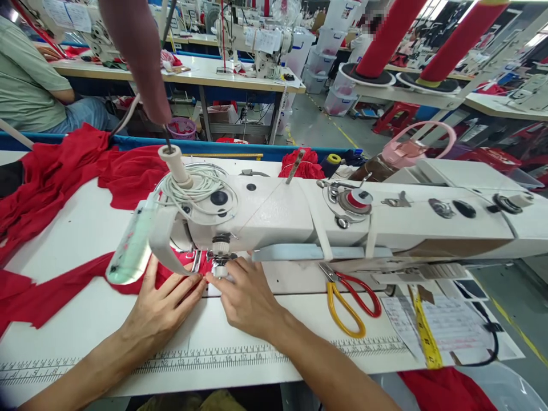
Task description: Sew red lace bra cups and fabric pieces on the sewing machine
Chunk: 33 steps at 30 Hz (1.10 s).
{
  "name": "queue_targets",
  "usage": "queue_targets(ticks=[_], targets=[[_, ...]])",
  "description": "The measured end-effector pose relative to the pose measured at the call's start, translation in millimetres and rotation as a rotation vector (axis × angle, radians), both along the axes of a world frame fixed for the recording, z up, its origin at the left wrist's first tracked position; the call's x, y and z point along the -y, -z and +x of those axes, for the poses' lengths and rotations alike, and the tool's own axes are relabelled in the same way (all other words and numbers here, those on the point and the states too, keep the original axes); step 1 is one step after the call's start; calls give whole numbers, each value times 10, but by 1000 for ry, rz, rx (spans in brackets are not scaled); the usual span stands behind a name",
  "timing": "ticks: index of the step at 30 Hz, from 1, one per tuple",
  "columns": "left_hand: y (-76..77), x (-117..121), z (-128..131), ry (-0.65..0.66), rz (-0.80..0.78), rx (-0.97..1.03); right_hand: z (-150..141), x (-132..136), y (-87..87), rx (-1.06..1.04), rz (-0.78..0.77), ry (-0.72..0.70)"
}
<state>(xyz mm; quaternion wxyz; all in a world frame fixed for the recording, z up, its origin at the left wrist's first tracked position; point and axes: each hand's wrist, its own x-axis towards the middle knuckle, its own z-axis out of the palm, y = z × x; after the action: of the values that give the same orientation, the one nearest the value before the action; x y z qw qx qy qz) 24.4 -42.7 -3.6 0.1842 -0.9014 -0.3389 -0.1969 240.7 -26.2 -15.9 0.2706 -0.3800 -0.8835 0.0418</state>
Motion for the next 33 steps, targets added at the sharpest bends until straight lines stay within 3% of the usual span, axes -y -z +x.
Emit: queue_targets(ticks=[5, 10, 14, 19, 26, 33], targets=[[69, 92, -77, 14, -47, 13, -32, -16, 81, 67, 29, -18], [188, 133, -155, 1, -172, 154, -19, -16, 92, 81, 26, -29], [109, 38, -121, -20, -240, 122, -24, -6, 76, 69, 20, -29], [-1, -82, -58, -8, -144, 59, -31, -6, 48, 67, 0, -27], [28, -136, -21, 11, -184, 174, -9, -47, 45, -24, 54, 16], [53, -176, -31, -25, -321, 287, -28, -19, 30, 38, 73, -40]])
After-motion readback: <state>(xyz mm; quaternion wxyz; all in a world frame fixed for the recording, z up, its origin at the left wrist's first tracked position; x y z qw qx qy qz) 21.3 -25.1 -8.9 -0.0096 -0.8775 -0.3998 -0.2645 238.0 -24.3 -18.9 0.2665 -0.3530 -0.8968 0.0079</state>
